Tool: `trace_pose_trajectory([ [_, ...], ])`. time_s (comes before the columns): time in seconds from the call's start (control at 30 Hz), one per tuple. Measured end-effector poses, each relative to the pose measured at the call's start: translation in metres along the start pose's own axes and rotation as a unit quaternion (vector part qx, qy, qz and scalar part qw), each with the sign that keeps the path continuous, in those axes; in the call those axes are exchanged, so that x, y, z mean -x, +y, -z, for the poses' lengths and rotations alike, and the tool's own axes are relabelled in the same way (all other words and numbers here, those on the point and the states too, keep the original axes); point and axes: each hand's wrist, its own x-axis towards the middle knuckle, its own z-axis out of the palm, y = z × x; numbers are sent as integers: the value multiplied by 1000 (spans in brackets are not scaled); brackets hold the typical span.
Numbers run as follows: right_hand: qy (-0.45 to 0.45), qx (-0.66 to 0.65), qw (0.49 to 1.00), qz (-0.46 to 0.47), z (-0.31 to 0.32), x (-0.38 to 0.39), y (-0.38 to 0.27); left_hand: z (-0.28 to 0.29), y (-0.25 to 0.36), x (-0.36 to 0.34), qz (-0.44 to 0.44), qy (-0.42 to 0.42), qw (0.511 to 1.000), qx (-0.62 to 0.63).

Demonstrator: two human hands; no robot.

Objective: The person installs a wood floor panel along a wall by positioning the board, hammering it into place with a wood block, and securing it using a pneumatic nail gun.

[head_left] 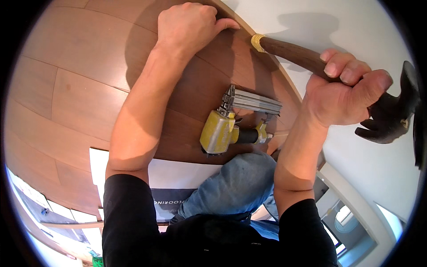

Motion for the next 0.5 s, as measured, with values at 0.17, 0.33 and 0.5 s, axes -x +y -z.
trace_pose_trajectory([
  [0.17, 38, -11, 998, -41, -7, -2, -4, 3, 2, 0, 8, -19, 999, -30],
  [0.33, -48, -70, 996, 26, 28, -15, -18, 6, 3, 1, 12, -27, 999, -19],
  [0.5, -16, -26, 999, 21, -3, 2, 3, 5, -1, 2, 1, -30, 999, -29],
])
